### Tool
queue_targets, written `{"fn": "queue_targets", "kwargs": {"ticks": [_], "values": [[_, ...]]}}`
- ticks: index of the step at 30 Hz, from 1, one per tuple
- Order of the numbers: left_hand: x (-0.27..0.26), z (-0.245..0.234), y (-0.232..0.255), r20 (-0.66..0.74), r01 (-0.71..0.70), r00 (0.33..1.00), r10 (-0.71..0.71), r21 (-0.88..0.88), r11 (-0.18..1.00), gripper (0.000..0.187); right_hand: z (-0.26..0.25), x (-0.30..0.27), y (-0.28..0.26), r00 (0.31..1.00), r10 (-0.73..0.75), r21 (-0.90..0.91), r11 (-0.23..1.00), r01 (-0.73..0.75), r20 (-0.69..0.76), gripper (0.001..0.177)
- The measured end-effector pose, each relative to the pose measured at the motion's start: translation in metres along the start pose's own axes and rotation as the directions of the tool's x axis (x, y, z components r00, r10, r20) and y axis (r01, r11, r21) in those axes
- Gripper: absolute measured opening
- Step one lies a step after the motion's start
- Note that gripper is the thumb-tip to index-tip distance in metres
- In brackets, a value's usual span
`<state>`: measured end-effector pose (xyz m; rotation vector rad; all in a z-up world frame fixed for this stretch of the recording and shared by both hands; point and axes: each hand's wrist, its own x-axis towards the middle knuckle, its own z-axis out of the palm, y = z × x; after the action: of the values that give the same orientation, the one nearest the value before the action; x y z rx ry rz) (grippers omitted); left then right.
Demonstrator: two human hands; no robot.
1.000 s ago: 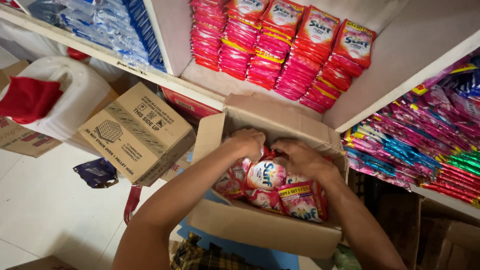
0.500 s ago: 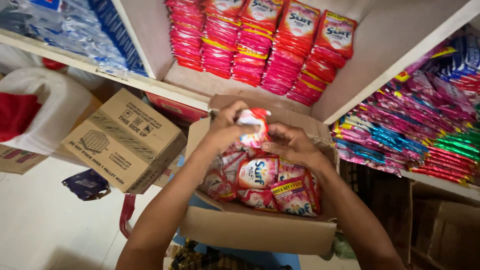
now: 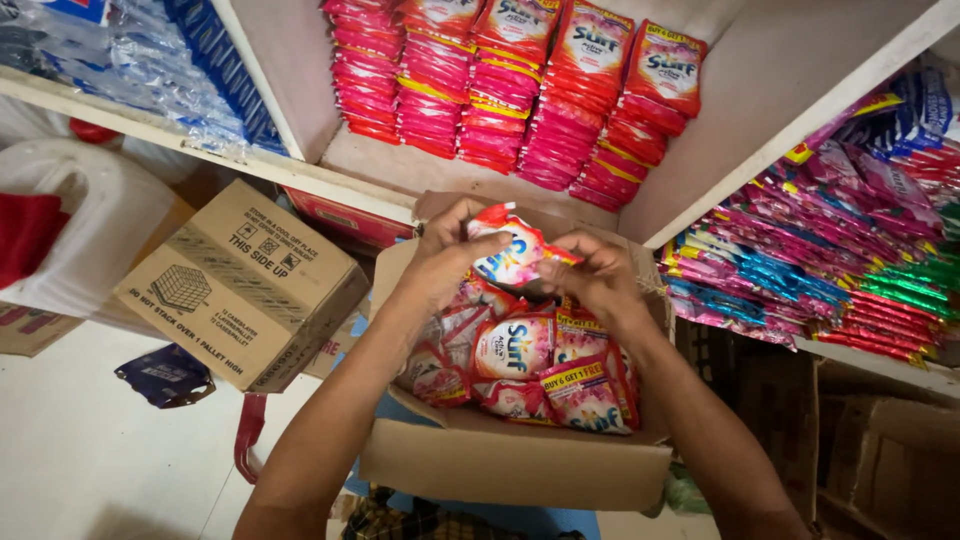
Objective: The person takes small red packets of Surf detergent from a cardboard box and places them onto a shelf. They arrange the packets in neat rows, stacking them vertically to fill the shelf space.
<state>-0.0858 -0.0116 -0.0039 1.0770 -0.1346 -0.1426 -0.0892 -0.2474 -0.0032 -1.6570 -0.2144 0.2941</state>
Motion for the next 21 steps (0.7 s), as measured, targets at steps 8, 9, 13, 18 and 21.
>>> {"fn": "queue_targets", "kwargs": {"ticks": [8, 9, 13, 18, 21], "values": [[-0.002, -0.001, -0.007, -0.009, -0.148, 0.988, 0.151, 0.148, 0.978, 0.009, -0.011, 0.0, -0.005, 0.988, -0.12, 0.279, 0.95, 0.141, -0.093, 0.012], [-0.002, -0.001, -0.008, 0.009, -0.215, 0.976, 0.218, 0.212, 0.953, 0.008, -0.013, 0.001, -0.002, 0.981, -0.18, 0.331, 0.923, 0.193, -0.072, 0.012], [0.0, 0.002, -0.012, -0.047, -0.235, 0.967, 0.251, 0.214, 0.948, 0.011, -0.009, 0.004, -0.008, 0.991, -0.111, 0.472, 0.871, 0.134, -0.076, 0.013], [-0.001, 0.006, -0.014, -0.166, -0.251, 0.939, 0.301, 0.265, 0.931, 0.015, 0.003, 0.0, -0.031, 0.999, 0.042, 0.579, 0.815, -0.017, -0.03, 0.024], [-0.001, 0.006, -0.004, -0.094, -0.415, 0.767, 0.635, 0.682, 0.602, 0.014, 0.001, 0.003, -0.019, 0.998, 0.036, 0.441, 0.896, -0.051, 0.043, 0.045]]}}
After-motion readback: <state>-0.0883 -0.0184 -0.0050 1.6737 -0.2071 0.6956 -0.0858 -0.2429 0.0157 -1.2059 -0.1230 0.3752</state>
